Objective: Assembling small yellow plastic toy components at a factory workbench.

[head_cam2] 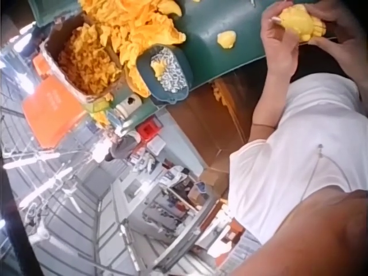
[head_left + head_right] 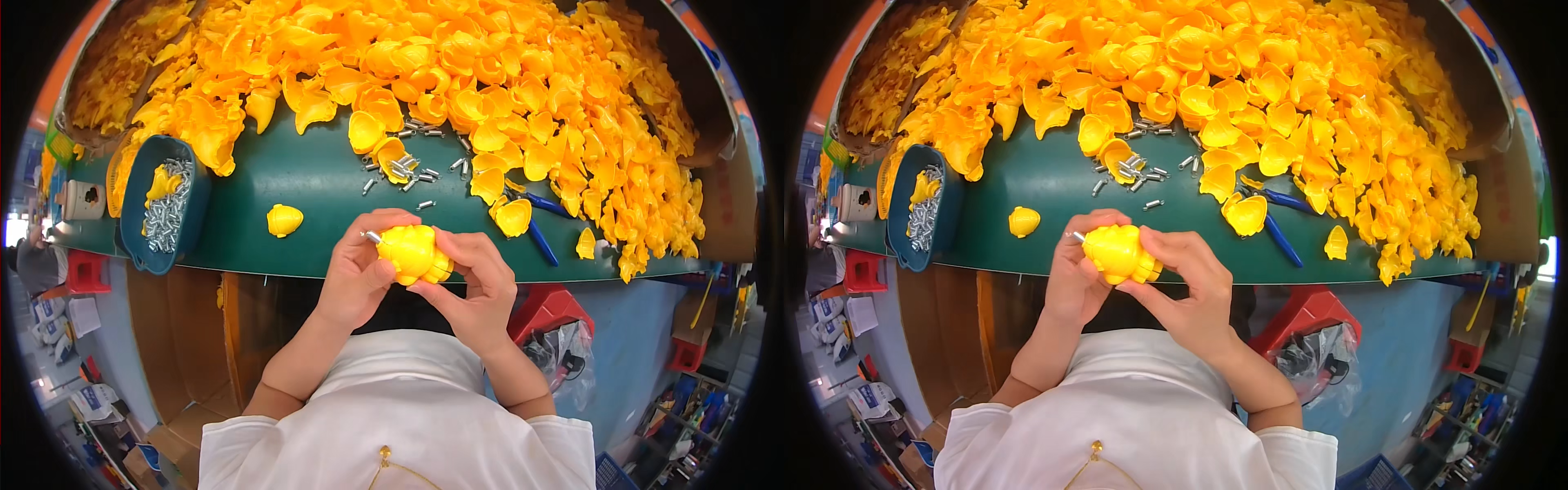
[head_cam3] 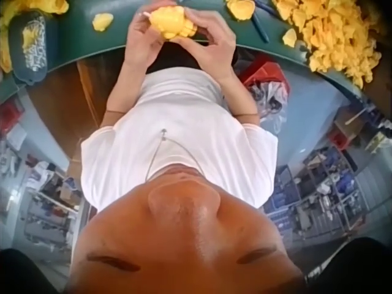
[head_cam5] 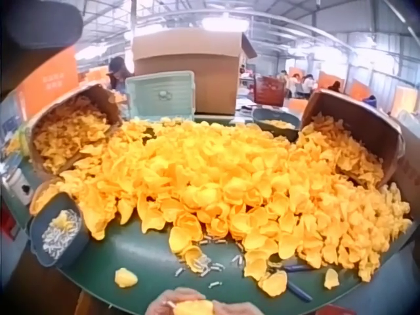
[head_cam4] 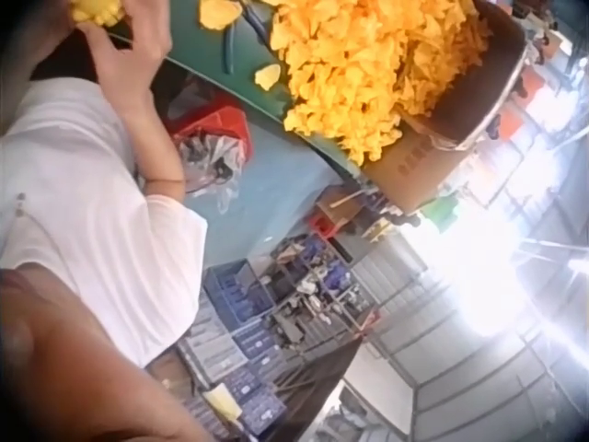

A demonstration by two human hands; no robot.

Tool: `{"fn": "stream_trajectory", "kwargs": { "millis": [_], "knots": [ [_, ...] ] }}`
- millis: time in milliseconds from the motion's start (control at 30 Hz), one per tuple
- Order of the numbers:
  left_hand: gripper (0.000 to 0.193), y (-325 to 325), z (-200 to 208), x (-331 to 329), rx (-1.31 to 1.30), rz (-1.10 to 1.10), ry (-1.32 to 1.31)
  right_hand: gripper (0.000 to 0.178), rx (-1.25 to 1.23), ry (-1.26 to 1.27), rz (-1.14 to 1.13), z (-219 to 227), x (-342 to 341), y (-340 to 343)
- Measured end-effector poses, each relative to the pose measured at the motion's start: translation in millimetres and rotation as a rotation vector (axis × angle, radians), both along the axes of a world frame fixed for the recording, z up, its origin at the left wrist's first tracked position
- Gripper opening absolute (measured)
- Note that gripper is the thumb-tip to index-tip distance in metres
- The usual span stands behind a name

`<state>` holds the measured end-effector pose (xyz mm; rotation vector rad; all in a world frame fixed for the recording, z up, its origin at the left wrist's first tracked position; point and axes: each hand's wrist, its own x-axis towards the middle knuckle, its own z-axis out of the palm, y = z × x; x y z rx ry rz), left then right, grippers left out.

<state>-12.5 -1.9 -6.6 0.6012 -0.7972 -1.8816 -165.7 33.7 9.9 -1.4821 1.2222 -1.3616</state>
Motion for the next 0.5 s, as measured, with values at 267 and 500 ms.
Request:
{"fn": "stream_trajectory", "kwargs": {
  "millis": [267, 500],
  "knots": [
    [0.046, -1, -5, -2, -0.126, 0.066, 0.174, 0.045, 0.083, -0.558, 0.004, -15, 12, -2],
    [0.032, -5, -6, 12, -0.295, 0.228, -0.188, 0.055, 0.156, -0.592, 0.088, -12, 21, -12]
  ]
}}
